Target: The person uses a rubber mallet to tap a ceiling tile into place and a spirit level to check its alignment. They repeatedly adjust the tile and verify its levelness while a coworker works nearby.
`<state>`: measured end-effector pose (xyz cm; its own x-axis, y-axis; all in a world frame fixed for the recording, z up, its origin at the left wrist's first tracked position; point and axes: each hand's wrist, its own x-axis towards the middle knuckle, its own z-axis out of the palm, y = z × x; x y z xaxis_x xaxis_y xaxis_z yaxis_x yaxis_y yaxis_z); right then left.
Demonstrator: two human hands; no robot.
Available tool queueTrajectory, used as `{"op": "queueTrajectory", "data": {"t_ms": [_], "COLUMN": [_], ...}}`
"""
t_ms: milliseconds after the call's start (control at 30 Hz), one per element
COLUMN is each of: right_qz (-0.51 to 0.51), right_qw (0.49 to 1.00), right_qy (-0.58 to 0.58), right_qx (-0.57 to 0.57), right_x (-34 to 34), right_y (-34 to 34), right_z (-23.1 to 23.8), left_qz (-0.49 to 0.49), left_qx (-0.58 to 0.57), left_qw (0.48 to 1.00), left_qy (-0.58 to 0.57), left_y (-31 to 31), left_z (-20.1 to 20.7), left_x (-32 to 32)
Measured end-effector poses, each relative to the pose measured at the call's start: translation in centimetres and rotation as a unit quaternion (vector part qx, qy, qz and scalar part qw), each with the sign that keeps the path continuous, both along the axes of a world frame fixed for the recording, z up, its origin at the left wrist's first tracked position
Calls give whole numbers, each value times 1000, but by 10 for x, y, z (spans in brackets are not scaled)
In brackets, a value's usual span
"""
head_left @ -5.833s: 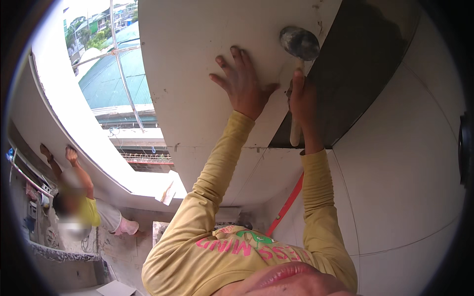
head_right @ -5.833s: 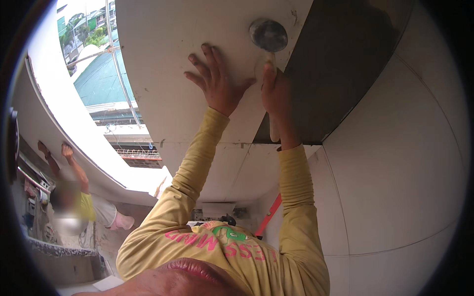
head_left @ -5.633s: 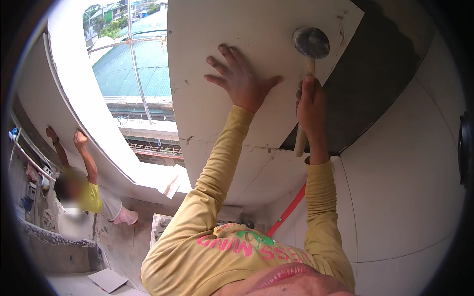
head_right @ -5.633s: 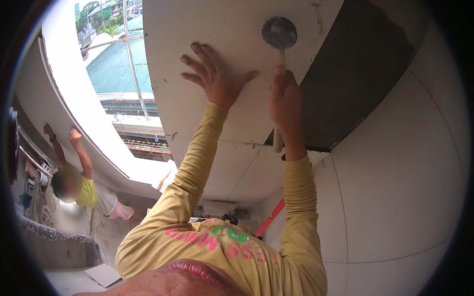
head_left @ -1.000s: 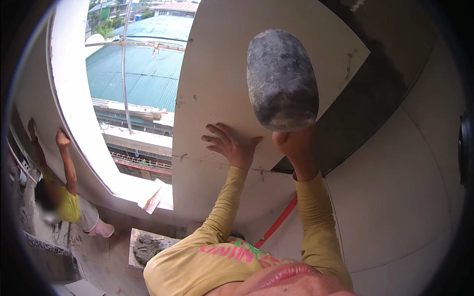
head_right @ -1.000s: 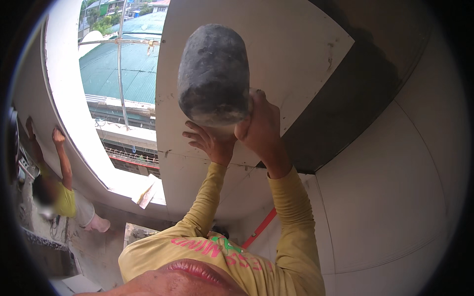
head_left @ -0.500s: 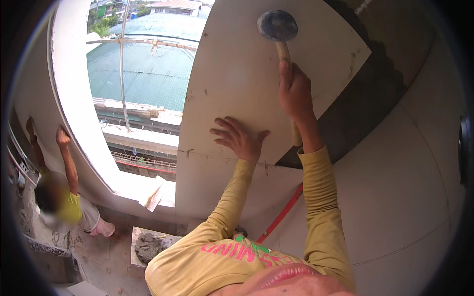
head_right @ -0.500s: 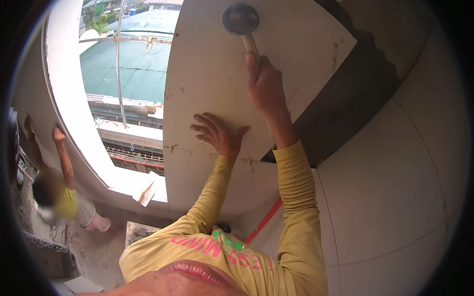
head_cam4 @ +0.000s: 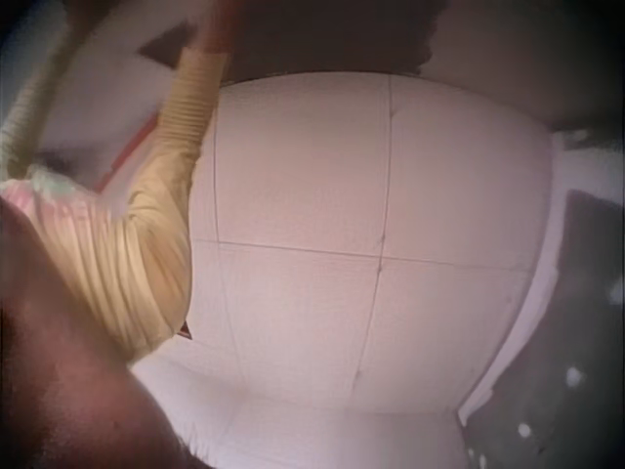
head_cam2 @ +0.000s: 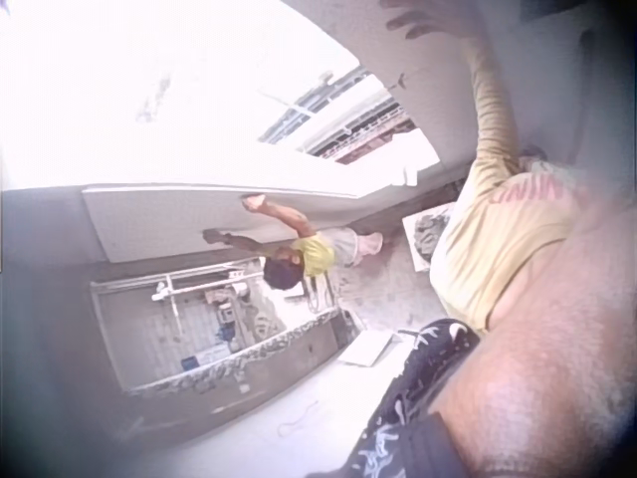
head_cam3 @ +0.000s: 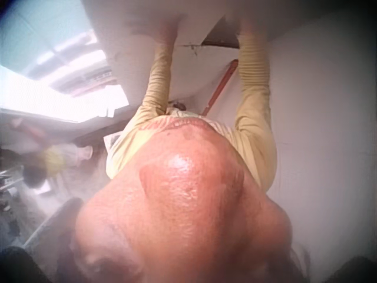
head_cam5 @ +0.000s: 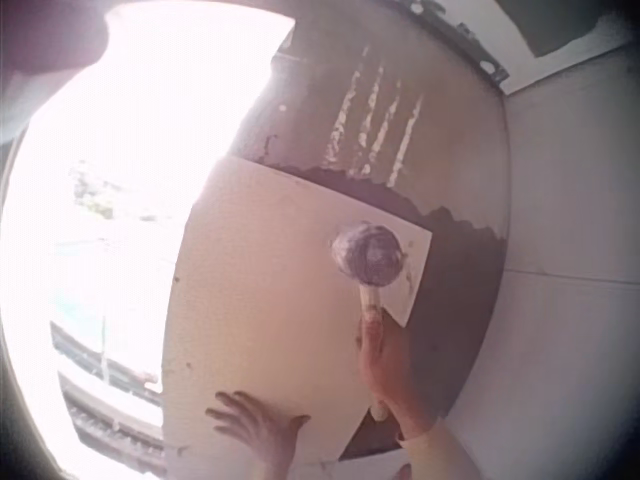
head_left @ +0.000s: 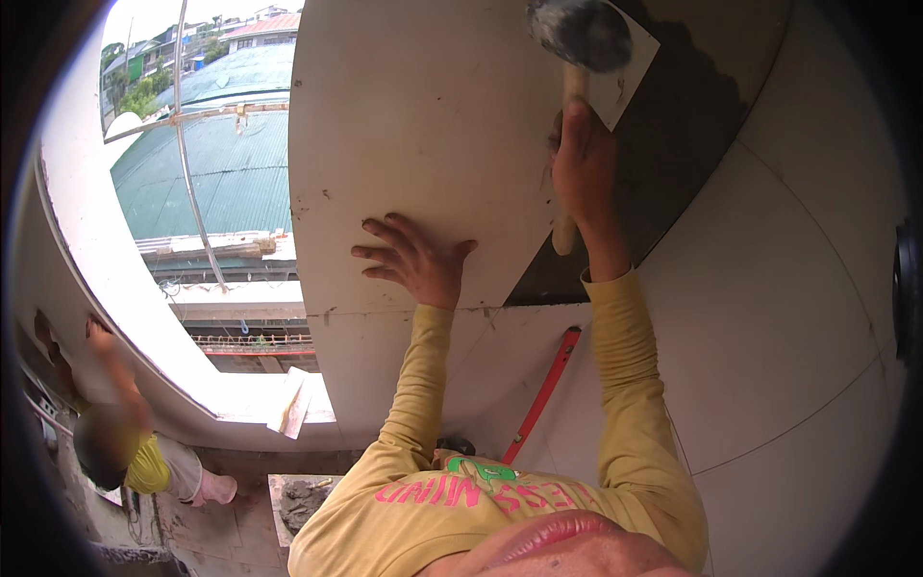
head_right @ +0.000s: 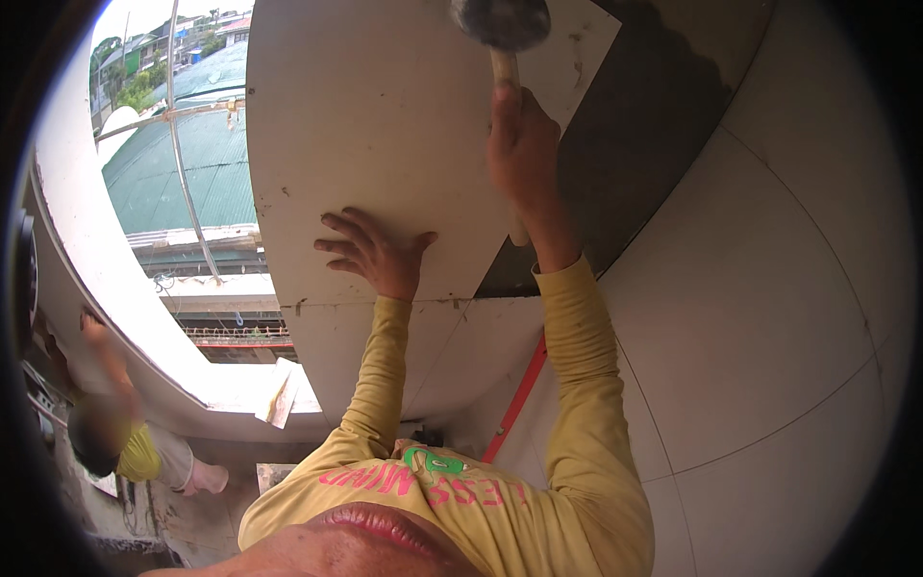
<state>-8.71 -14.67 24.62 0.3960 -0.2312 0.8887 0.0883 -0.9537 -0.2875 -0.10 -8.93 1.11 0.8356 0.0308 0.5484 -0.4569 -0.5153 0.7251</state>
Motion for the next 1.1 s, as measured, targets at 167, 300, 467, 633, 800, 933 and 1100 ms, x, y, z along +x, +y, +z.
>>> {"op": "queueTrajectory", "data": {"t_ms": [167, 300, 467, 633, 800, 933, 1100], "right_qz": [-16, 9, -33, -9, 25, 14, 2], "right_qw": [1000, 1000, 999, 990, 997, 991, 998], "right_qy": [15, -28, 3, 83, -71, -17, -50], "right_qx": [-10, -5, -13, 116, 1, 132, 37], "right_x": [-1, -4, -1, -16, -31, -29, -26], "right_y": [-3, -11, -27, -39, -29, -27, -40], "right_z": [-6, -14, -17, -10, -26, -38, -48], "left_qz": [2, -12, -27, -27, 31, 49, 98], "left_qx": [-14, -26, -42, 10, 100, 95, 111], "left_qw": [1000, 1000, 999, 978, 952, 949, 933], "left_qy": [4, 1, 20, -207, -289, -297, -327], "left_y": [-1, -2, 5, 14, 18, 11, 5], "left_z": [4, 5, 13, 96, 156, 149, 145], "left_x": [1, 3, -8, -8, 25, 26, 32]}}
